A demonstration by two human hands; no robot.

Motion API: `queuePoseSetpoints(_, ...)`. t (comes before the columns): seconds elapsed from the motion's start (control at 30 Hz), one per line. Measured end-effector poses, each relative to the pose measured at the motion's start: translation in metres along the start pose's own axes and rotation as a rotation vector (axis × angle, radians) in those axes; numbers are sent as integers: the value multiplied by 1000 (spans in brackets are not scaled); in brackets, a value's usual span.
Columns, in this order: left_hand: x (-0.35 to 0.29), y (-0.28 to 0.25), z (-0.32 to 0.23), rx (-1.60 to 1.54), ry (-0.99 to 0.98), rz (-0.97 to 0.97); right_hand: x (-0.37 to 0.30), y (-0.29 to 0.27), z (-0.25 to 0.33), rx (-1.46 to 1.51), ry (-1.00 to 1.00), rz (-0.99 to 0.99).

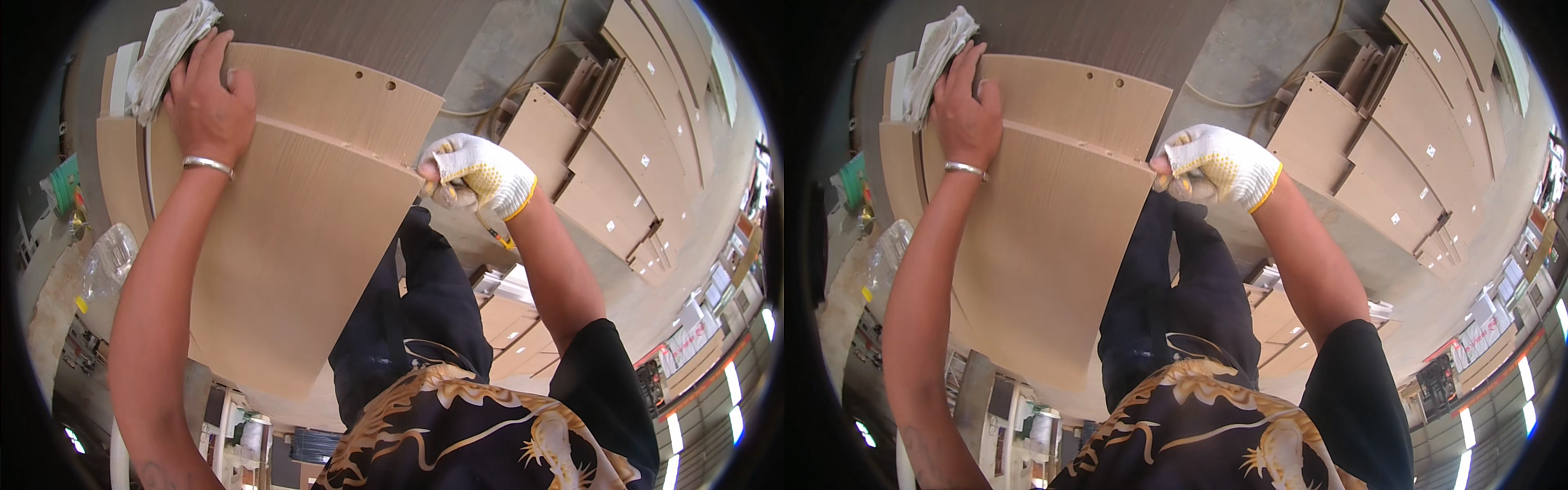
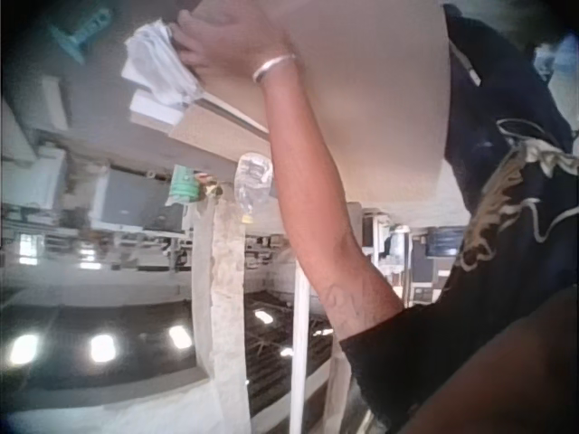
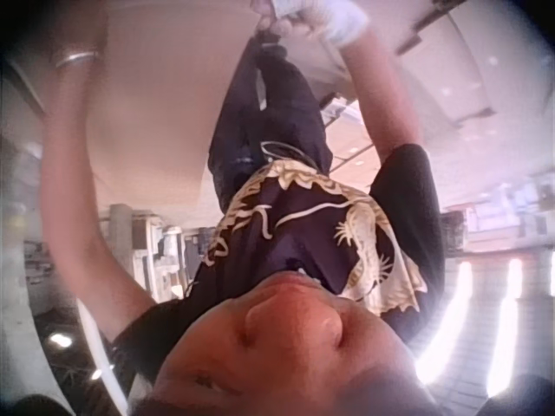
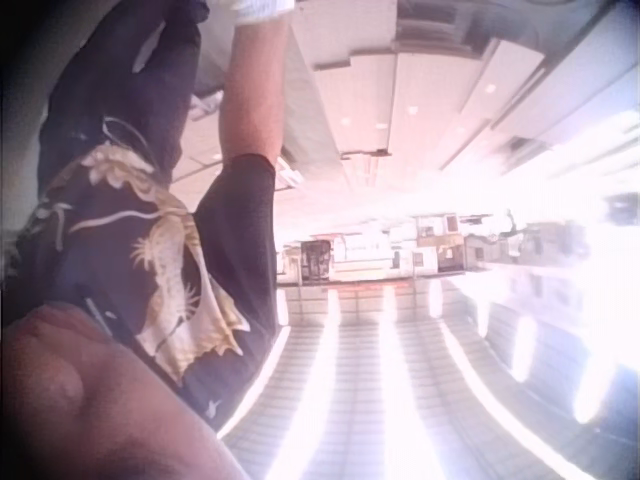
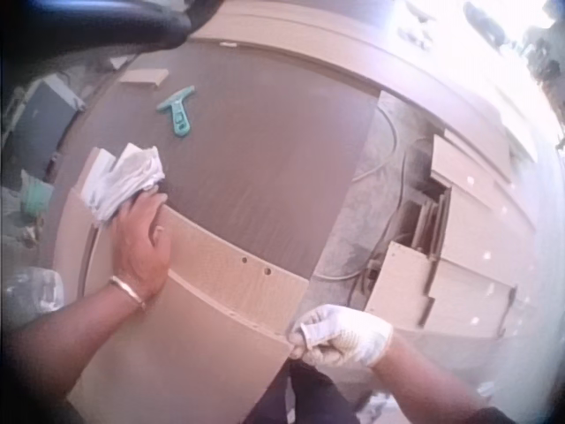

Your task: The person wipes the surfaces of multiple flat wooden panels with a white cloth. They handle each panel individually, wiping both sides and edges, then place them back into a stack. The person also uses a small plastic scraper to remove residue from the edges of some panels.

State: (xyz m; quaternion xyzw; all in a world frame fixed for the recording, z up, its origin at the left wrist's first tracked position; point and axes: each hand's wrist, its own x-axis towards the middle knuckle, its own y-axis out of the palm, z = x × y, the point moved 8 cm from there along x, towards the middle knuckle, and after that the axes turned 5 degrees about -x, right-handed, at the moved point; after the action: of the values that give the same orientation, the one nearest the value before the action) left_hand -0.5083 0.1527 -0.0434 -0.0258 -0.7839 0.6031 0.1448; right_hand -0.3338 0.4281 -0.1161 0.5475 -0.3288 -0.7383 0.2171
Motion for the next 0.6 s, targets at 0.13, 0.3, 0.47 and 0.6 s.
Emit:
queuePoseSetpoints(0.13,1,-3,-3,7,42,23,9,-5,1,-79,-48,6)
queuePoseSetpoints(0.3,1,-5,-5,5,64,45,14,-5,3,-258,-64,-14)
queuePoseSetpoints(0.47,1,-6,-8,6,78,59,13,0,2,-161,-30,49)
queuePoseSetpoints(0.6,2,-8,-9,0,92,55,11,-4,-1,-108,-40,-24)
